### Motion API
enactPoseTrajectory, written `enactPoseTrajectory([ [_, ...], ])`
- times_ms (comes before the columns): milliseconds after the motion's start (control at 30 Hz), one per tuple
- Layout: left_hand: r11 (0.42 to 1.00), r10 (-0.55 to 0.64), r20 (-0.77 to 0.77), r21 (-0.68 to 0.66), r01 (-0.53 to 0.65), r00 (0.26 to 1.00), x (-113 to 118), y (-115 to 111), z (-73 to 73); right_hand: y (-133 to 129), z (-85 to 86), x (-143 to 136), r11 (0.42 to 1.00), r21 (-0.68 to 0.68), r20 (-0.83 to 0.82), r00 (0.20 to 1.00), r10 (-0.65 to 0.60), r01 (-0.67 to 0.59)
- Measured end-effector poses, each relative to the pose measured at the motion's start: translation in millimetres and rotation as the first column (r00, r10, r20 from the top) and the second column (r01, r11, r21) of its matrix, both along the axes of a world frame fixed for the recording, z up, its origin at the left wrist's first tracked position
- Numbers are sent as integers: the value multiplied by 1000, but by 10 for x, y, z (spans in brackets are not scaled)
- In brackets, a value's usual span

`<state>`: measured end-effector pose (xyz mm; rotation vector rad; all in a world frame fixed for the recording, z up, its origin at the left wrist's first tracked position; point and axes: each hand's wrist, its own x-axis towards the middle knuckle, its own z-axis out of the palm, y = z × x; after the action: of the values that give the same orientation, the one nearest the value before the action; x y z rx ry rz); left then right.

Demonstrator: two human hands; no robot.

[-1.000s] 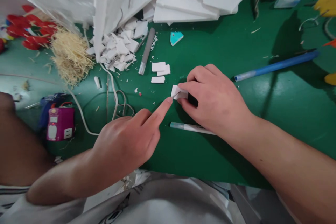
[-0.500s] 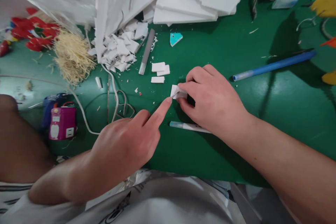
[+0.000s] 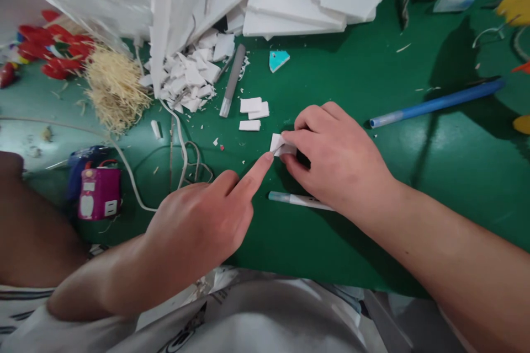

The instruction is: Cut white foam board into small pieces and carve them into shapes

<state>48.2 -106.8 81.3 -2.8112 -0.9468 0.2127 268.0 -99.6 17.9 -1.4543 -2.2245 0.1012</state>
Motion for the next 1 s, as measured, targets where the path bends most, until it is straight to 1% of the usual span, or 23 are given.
enactPoseTrajectory([
  [67, 1000, 0, -6, -1, 0, 1000, -7, -7, 6, -8, 0, -1, 1000, -19, 7, 1000, -3, 3],
  [167, 1000, -1, -13, 4, 1, 1000, -10, -18, 8, -17, 2, -10, 1000, -8, -1, 1000, 7, -7],
  [300, 1000, 1, -6, 10, -1, 1000, -4, -18, -4, -16, 8, -17, 999, -38, 9, 1000, -22, 22],
  [433, 1000, -8, 1, 16, 8, 1000, -20, -17, -17, -4, -6, -2, 997, 66, 27, 999, 32, -34],
  [467, 1000, -12, -2, 17, 12, 1000, -28, -20, -17, -3, -10, 1, 996, 74, 24, 999, 41, -42],
  [600, 1000, -25, -17, 14, 25, 1000, -51, -33, -7, -6, -10, -1, 1000, -15, -23, 1000, 15, -15],
  [667, 1000, -25, -19, 5, 25, 1000, -54, -39, 3, -12, -7, -6, 1000, -26, -34, 999, 5, -6],
  [767, 1000, -15, -18, 11, 15, 1000, -57, -48, 24, -17, -7, -7, 1000, -11, 1, 1000, 4, -4],
  [867, 999, -29, -51, 12, 30, 998, -66, -54, 49, -17, -11, -2, 1000, 14, 44, 999, 13, -14],
  [1000, 1000, -31, -63, 3, 31, 998, -91, -64, 74, -17, -4, -9, 998, 62, 47, 999, 25, -27],
])
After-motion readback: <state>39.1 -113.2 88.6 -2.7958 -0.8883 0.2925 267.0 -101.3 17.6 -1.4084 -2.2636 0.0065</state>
